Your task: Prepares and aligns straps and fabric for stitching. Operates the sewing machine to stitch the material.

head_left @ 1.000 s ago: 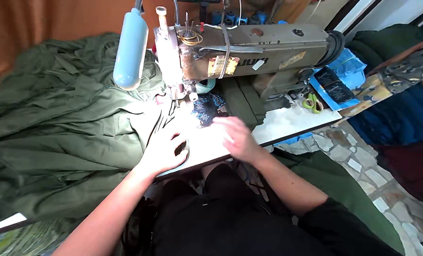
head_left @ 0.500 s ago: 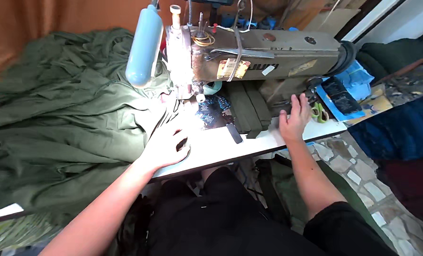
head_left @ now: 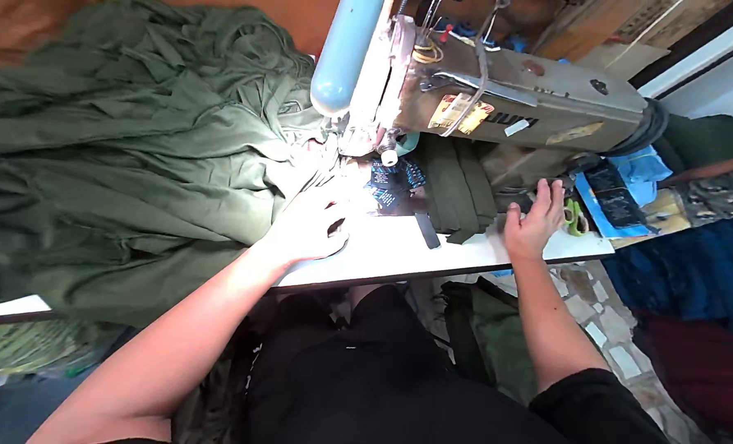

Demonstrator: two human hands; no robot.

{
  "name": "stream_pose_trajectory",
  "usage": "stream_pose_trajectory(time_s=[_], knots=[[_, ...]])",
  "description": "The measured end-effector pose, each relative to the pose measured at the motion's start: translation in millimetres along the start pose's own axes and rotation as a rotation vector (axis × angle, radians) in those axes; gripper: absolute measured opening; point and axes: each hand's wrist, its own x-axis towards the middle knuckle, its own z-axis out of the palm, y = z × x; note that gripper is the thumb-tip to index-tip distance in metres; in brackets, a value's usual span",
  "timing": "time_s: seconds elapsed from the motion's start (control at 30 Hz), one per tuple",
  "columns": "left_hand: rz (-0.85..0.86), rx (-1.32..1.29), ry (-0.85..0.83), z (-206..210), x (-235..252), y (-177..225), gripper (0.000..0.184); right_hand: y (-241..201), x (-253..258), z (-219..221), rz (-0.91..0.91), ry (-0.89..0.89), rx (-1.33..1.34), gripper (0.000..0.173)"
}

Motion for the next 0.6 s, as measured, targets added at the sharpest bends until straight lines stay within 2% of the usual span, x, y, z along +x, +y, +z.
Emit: stream_pose_trajectory(time_s=[0.6], knots=[[-0.038,-0.007,-0.044,1.2,23.7,-22.0,0.038,-1.5,-0.1,-3.3,0.020,-0.015,0.006,0.064]])
